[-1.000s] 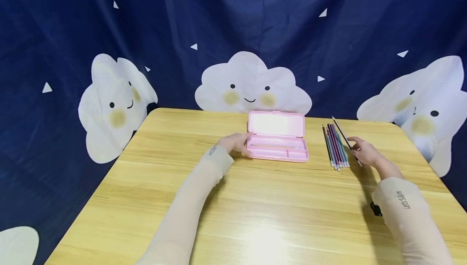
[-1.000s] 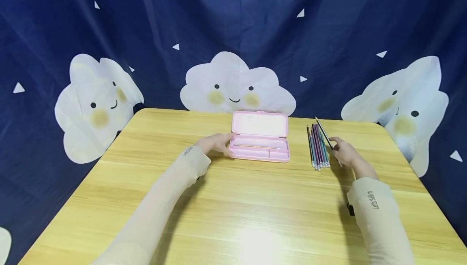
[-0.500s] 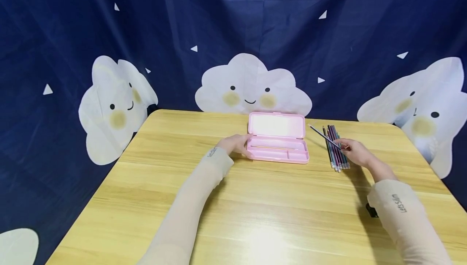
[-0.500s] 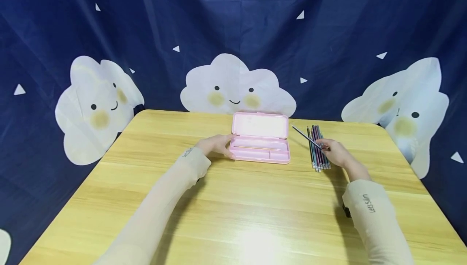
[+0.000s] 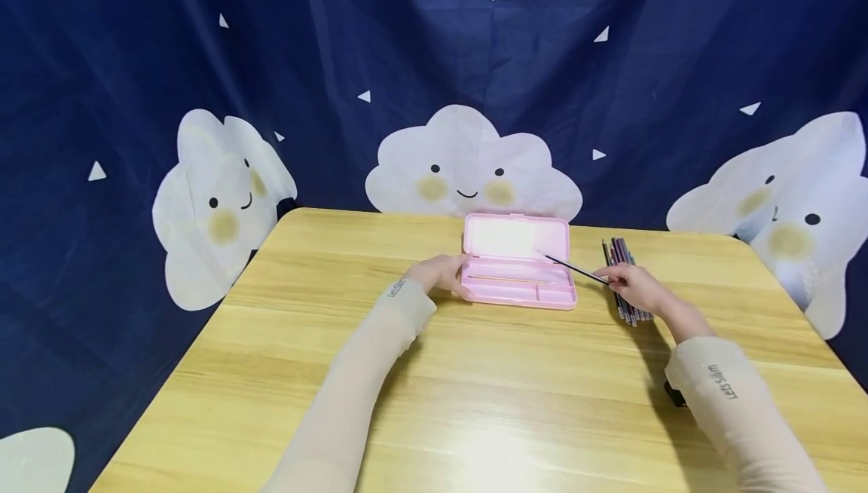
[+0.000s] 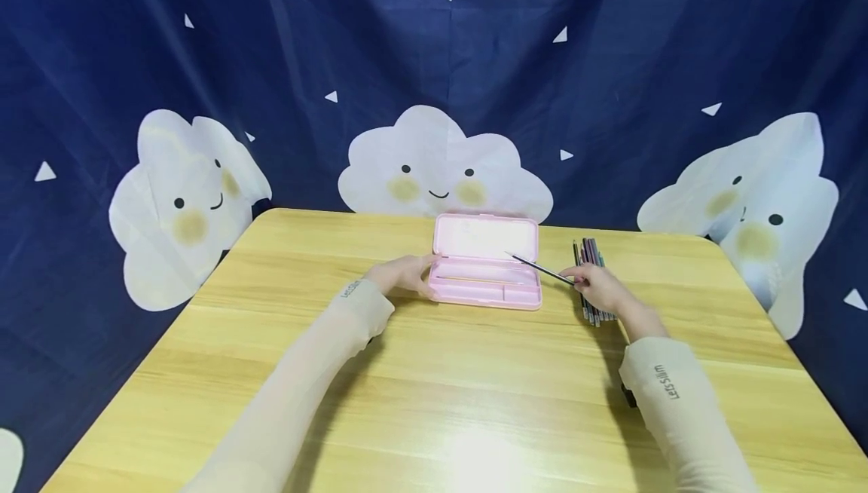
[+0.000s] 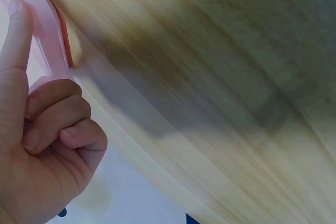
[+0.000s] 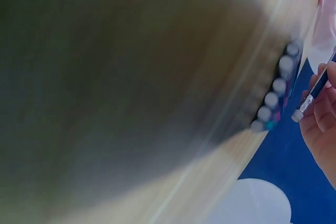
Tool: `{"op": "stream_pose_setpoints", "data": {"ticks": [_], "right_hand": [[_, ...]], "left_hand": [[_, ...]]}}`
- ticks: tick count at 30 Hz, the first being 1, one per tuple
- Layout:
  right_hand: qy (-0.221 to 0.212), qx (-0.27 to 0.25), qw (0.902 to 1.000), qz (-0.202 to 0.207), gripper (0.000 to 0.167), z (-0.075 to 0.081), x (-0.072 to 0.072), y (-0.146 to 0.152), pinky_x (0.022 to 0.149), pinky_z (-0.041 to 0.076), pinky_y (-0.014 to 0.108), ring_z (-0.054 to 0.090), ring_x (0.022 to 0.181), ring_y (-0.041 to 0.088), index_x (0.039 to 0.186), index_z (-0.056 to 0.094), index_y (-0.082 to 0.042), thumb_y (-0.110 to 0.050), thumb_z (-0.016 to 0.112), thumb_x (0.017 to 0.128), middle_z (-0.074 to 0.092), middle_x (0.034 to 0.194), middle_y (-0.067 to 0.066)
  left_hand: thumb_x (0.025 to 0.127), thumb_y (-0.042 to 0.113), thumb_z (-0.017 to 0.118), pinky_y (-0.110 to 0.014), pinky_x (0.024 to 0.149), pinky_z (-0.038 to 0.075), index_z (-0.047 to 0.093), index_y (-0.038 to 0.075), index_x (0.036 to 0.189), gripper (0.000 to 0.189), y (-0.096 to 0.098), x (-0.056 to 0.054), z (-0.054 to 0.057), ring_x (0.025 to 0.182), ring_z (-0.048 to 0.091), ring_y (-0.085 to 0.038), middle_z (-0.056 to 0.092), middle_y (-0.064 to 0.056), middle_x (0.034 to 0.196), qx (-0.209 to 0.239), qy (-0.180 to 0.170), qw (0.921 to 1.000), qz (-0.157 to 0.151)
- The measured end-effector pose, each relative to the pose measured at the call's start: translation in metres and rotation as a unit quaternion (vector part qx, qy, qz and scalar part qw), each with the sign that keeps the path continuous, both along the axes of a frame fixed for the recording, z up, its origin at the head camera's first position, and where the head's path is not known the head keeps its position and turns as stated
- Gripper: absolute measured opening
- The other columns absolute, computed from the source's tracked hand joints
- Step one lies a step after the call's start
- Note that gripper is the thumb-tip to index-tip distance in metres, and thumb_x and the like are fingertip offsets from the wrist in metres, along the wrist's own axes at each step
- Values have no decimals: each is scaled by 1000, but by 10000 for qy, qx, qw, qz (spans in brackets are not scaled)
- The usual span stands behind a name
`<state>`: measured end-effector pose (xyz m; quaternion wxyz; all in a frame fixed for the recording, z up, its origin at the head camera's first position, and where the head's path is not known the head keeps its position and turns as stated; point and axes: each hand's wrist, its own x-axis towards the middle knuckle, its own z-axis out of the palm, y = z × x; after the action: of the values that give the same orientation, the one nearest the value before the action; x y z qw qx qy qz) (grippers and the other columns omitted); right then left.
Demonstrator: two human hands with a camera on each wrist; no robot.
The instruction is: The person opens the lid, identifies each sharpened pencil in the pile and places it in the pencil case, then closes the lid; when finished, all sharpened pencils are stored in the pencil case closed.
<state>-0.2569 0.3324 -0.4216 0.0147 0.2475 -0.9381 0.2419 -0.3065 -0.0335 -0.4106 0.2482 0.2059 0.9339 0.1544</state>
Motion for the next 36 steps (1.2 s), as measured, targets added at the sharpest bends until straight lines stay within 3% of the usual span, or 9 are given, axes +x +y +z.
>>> {"op": "stream_pose_setpoints", "data": {"ticks": [5,13,22,29,36], "right_hand": [[64,15,9999,137,26,-2,-3,-12,60,38,28,42,68,13,101,64,8,15,54,78,44,68,-2],[11,213,9994,277,29,-5,-8,-30,66,45,35,51,73,19,104,65,6,13,51,79,60,82,11],[77,479,9981,384,31,-2,-15,-49,63,45,34,48,69,17,104,66,4,14,50,80,57,77,8],[-53,562,9977,385,33,1,-16,-61,73,47,41,51,76,21,105,66,2,14,49,79,57,83,8],[161,691,9960,537,32,2,-22,-74,63,42,32,44,67,15,104,68,1,13,51,80,51,73,2]], "left_hand": [[70,47,74,-36,110,24,18,21,147,99,0,0,-1,134,29,-24,32,-5,146,16,38,10000,21],[71,45,74,-35,110,25,18,20,147,97,0,2,-2,133,30,-23,33,-5,146,46,65,10000,-1],[71,45,74,-33,110,25,20,18,147,96,1,2,-3,133,31,-22,33,-6,146,77,136,9999,-40],[70,47,74,-34,110,24,21,21,146,96,1,1,-5,133,30,-22,30,-6,147,61,153,9999,-20],[69,47,74,-33,110,24,19,23,147,98,1,0,-7,134,29,-21,30,-5,147,49,117,9999,91]]}}
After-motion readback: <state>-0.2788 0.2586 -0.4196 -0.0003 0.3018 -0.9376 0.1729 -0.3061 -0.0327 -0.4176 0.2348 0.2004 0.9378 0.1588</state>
